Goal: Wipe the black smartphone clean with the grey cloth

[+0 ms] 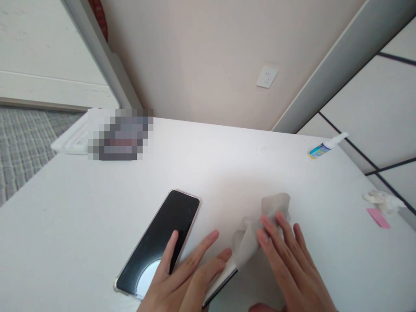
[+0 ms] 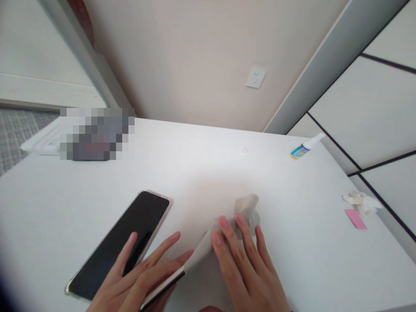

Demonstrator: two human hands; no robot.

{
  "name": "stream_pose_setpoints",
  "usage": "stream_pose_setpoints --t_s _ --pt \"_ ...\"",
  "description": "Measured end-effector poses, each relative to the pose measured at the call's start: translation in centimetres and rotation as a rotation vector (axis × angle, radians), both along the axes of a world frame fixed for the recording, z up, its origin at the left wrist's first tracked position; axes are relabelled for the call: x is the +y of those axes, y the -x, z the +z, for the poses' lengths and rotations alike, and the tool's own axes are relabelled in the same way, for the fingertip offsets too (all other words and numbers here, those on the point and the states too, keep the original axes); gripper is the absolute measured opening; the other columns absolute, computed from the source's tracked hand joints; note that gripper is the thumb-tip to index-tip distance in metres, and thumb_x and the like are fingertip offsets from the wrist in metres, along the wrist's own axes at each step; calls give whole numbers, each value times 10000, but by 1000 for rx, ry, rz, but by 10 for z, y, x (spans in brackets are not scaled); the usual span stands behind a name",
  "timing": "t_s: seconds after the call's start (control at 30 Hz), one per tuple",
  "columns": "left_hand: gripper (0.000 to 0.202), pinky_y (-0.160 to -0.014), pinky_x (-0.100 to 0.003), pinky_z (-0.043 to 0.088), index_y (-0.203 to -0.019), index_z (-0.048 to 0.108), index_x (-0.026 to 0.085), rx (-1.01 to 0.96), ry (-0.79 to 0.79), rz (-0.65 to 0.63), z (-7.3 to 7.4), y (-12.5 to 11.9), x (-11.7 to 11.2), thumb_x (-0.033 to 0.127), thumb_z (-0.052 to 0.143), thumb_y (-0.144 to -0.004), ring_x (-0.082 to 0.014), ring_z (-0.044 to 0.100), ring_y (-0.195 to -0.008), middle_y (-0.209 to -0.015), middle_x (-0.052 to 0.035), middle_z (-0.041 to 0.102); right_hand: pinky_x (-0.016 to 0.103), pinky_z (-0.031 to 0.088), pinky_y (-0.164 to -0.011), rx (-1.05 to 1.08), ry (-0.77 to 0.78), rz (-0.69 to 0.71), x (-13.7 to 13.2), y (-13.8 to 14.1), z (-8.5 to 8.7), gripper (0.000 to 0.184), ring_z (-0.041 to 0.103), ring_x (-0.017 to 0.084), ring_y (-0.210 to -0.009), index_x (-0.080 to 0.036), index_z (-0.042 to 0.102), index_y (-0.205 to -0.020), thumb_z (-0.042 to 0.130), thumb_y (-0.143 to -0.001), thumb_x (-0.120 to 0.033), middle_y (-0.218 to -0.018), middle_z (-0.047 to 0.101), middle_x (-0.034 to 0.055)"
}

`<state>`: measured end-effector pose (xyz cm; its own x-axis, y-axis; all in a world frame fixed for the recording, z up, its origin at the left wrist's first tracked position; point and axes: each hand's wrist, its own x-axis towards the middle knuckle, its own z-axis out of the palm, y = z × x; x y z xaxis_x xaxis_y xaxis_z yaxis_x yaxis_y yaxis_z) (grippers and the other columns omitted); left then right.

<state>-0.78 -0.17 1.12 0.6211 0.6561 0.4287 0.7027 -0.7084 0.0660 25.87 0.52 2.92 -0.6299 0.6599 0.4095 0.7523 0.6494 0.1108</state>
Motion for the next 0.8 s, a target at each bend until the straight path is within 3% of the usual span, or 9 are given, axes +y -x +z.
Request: stream_pose_setpoints --t_s 0.13,0.2,0.27,0.37,0.43,0.5,0.63,0.7,0.8 --pt "299 -1349 -417 79 -1169 697 212 -72 18 -63 6 3 8 122 485 -978 -174 661 -1321 -1198 10 805 515 189 -1316 17 -114 145 -6 21 -8 519 231 316 -1612 -246 498 -1579 530 -1090 -418 -1717 319 25" --pt "295 -1352 -442 63 -1077 712 232 -58 3 -119 7 4 10 102 466 -979 -199 679 -1296 -1073 52 825 505 187 -1323 3 -140 216 -6 23 -10 418 255 262 -1610 -356 583 -1498 570 -1082 -387 -1672 404 -57" --pt "319 -1351 -431 50 -1071 716 223 -45 14 -119 8 3 9 66 465 -951 -194 689 -1281 -1090 60 824 494 162 -1332 -6 -108 221 -1 16 -8 465 258 244 -1611 -311 564 -1519 525 -1091 -488 -1669 406 -35" --pt "407 -1344 -358 50 -1225 697 204 -98 78 -35 8 1 4 43 494 -911 -139 677 -1288 -1260 68 783 486 120 -1337 20 6 45 8 1 -2 735 214 281 -1623 -62 377 -1621 472 -1086 -557 -1693 339 117" --pt "464 -1341 -348 37 -1302 676 207 -120 103 2 8 0 2 44 515 -899 -126 668 -1297 -1297 83 766 486 111 -1336 49 38 -57 8 -2 -1 843 178 309 -1628 25 272 -1638 469 -1076 -571 -1703 292 171" --pt "406 -1341 -349 50 -1260 700 209 -122 111 -4 8 1 2 78 539 -910 -133 661 -1310 -1268 75 780 495 131 -1333 45 -9 11 2 4 -4 801 185 330 -1621 -22 317 -1640 468 -1077 -572 -1715 264 151" --pt "221 -1326 -363 121 -1012 746 265 -94 91 -80 7 5 6 183 542 -988 -125 677 -1289 -1105 54 827 479 156 -1337 -11 -113 231 -3 14 -7 456 235 259 -1611 -327 536 -1544 524 -1094 -403 -1683 371 -56" --pt "239 -1323 -349 112 -1064 752 258 -77 68 -76 7 6 7 192 526 -1022 -114 684 -1275 -1123 54 824 457 139 -1343 -25 -88 182 2 8 -3 458 245 232 -1610 -284 556 -1531 503 -1096 -415 -1641 450 -40" --pt "278 -1330 -327 73 -1264 711 211 -88 51 -27 11 2 7 206 541 -1045 -118 679 -1280 -1228 77 794 456 148 -1344 4 -45 4 8 -1 3 622 258 269 -1606 -70 526 -1538 487 -1076 -486 -1579 530 116"
